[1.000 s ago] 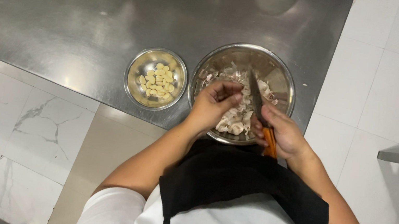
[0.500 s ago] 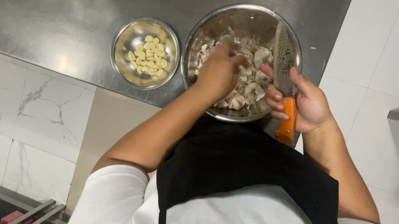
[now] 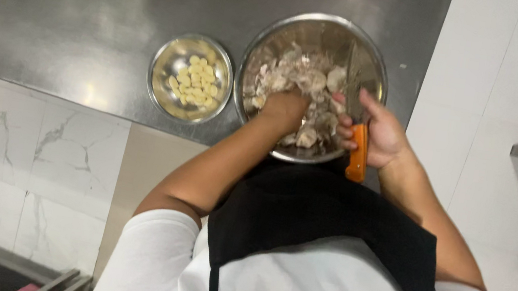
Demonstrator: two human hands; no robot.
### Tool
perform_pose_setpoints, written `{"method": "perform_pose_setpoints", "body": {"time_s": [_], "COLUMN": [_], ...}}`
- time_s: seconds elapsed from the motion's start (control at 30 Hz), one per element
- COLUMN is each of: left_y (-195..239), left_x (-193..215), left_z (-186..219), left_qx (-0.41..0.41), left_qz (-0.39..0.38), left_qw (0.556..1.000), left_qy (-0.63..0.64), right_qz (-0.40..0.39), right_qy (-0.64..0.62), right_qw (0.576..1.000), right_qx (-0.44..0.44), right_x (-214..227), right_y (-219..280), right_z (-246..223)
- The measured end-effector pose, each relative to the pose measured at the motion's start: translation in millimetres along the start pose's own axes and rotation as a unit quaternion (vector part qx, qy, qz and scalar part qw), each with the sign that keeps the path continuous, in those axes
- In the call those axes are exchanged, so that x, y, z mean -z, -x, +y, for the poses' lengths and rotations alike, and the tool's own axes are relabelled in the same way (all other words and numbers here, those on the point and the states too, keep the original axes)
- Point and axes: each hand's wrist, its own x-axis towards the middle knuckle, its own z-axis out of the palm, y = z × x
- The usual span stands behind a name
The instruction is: The person peels garlic cloves using a small knife. They hold each clove in the left hand and use the knife in the right hand to remove the skin, placing the peeled cloves into a separate bowl.
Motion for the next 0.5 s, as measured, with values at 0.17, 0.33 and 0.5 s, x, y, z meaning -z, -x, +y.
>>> {"method": "perform_pose_setpoints", "body": {"time_s": [0.17,0.33,0.5], "left_y": [24,68,95], "left_x": [39,85,109], "left_z": [8,28,39], "left_qx": [-0.006,0.012,-0.007], "left_qz": [0.046,0.118,0.152], "left_qw": [0.997,0.975,0.95], "left_qy": [0.061,0.186,0.271], "right_qz": [0.075,0.141,0.154], "right_qy": [0.02,0.193,0.333], "right_qw": [0.996,0.971,0.929], "right_qx": [-0.033,-0.005,0.045], "right_x": [-12,-23,-48], "right_y": [0,-6,-3], "right_z": [4,11,13]}}
